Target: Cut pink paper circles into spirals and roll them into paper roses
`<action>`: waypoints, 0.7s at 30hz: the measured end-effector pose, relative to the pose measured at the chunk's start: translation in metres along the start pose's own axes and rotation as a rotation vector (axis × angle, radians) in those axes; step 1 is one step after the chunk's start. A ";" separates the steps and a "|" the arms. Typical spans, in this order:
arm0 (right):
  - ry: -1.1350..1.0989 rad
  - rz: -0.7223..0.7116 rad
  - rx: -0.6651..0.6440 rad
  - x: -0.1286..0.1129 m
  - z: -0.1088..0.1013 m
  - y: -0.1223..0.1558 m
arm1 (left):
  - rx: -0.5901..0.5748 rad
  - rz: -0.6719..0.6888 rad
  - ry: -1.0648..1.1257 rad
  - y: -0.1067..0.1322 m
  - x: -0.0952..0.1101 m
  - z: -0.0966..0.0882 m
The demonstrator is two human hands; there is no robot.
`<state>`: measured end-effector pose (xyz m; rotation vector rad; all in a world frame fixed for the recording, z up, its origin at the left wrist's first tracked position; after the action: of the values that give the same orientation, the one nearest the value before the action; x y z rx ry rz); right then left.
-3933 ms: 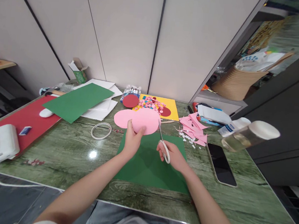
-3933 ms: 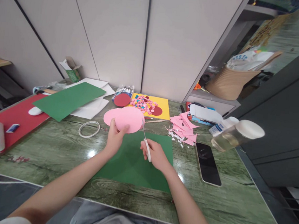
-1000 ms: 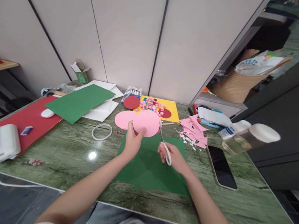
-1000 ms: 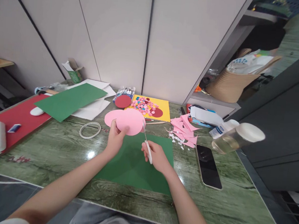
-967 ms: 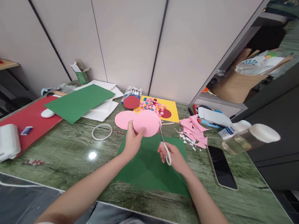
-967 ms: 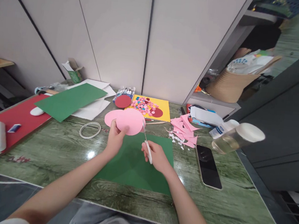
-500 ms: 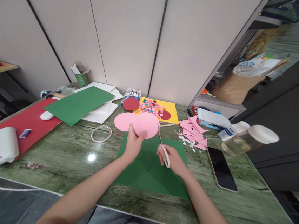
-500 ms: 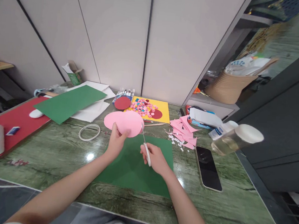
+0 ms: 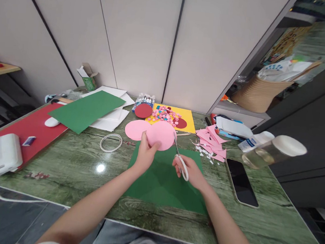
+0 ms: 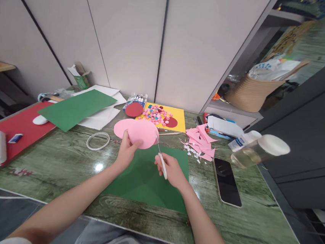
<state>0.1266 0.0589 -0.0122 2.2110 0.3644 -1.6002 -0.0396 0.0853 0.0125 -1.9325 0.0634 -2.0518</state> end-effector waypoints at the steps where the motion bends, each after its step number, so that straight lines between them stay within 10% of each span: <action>1: -0.002 -0.001 0.000 0.000 0.000 0.000 | 0.011 -0.002 0.007 0.000 0.000 -0.001; 21: -0.022 0.020 -0.007 0.001 0.002 0.000 | 0.019 0.012 -0.014 0.002 0.008 -0.002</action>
<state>0.1249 0.0574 -0.0134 2.1833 0.3405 -1.6091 -0.0412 0.0811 0.0191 -1.9307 0.0520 -2.0233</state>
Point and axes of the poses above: each hand's wrist, its own y-axis away from the middle knuckle, its own z-axis out of the palm, x = y × z, the point moved 9 cm from there along -y, towards the middle knuckle, and after that the axes turned 2 degrees about -x, right-handed, at the moved point
